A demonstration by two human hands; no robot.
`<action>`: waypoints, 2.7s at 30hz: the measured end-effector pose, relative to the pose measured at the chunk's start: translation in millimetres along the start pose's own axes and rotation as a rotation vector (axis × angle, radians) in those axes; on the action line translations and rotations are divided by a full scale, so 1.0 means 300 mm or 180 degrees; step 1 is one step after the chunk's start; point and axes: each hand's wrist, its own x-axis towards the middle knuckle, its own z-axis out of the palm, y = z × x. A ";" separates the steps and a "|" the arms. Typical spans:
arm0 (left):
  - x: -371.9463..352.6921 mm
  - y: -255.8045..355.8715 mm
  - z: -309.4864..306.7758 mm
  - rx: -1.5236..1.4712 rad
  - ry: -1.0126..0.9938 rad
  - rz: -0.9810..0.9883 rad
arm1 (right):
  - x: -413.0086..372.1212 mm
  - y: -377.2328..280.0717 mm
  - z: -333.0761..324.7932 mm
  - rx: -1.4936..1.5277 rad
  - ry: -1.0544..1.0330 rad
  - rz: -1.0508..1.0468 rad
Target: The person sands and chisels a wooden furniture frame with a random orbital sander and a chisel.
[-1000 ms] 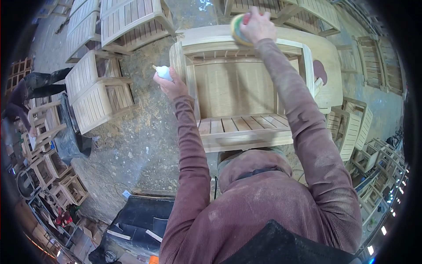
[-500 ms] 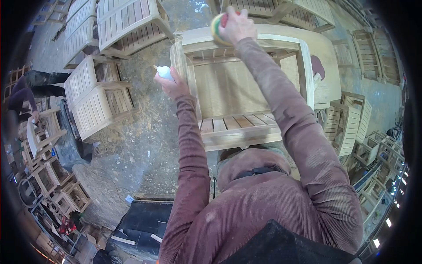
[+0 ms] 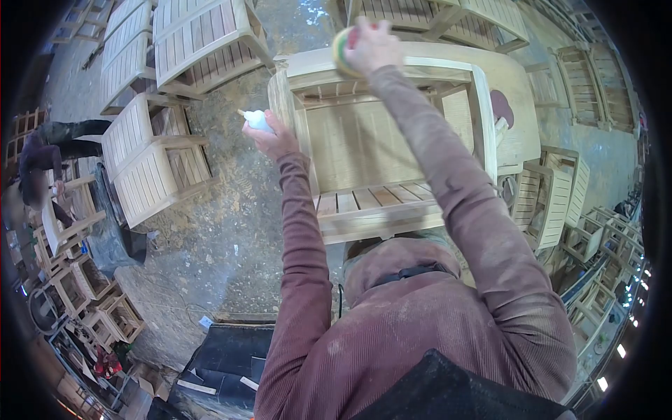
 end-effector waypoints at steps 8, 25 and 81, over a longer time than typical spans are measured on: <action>0.019 -0.013 0.014 0.0166 0.0024 0.0156 | -0.096 -0.060 -0.049 0.1734 0.0580 -0.0207; 0.011 -0.051 -0.002 0.0076 -0.0235 0.0019 | -0.166 0.043 0.233 0.1024 0.2859 -0.0466; -0.010 0.011 0.000 0.0505 -0.0175 0.0064 | -0.138 0.000 0.121 0.1232 0.1482 -0.0468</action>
